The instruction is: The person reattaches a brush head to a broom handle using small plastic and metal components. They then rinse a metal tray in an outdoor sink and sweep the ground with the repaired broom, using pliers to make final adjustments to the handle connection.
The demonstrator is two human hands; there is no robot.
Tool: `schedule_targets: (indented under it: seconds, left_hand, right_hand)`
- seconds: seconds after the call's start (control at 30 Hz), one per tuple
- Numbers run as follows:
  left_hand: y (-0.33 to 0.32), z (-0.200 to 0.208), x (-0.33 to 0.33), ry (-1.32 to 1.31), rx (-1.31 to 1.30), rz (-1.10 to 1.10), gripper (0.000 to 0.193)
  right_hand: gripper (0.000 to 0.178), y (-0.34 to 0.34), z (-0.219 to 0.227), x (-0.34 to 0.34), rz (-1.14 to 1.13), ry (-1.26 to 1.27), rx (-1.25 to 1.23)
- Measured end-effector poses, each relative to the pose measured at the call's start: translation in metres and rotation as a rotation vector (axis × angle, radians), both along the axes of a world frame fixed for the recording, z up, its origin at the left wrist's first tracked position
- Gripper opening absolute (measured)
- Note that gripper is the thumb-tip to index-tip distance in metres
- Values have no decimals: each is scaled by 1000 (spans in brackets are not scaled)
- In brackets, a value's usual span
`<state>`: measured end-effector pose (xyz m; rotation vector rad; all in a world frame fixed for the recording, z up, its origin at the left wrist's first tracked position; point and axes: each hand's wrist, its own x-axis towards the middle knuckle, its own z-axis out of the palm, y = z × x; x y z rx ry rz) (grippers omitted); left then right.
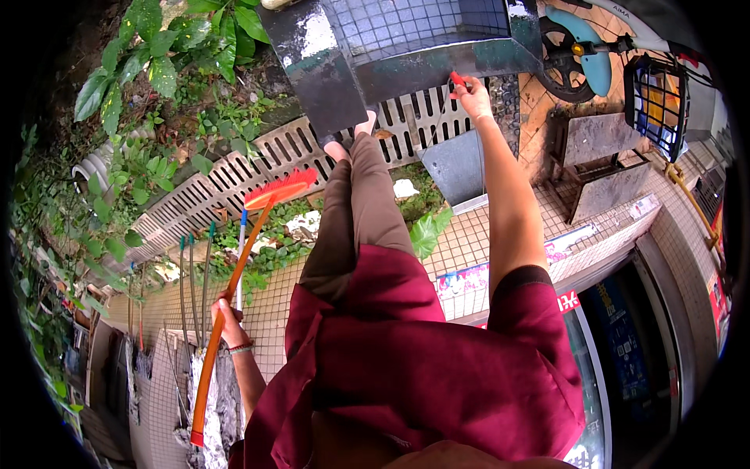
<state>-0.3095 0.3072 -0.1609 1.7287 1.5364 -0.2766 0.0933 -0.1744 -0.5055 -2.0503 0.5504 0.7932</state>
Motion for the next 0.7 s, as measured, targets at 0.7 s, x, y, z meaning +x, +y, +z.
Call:
schedule_targets:
  seconds: [0.7]
  left_hand:
    - [17, -16, -1, -116, -3, -25, 25]
  right_hand:
    - [55, 23, 20, -11, 403, 134, -508]
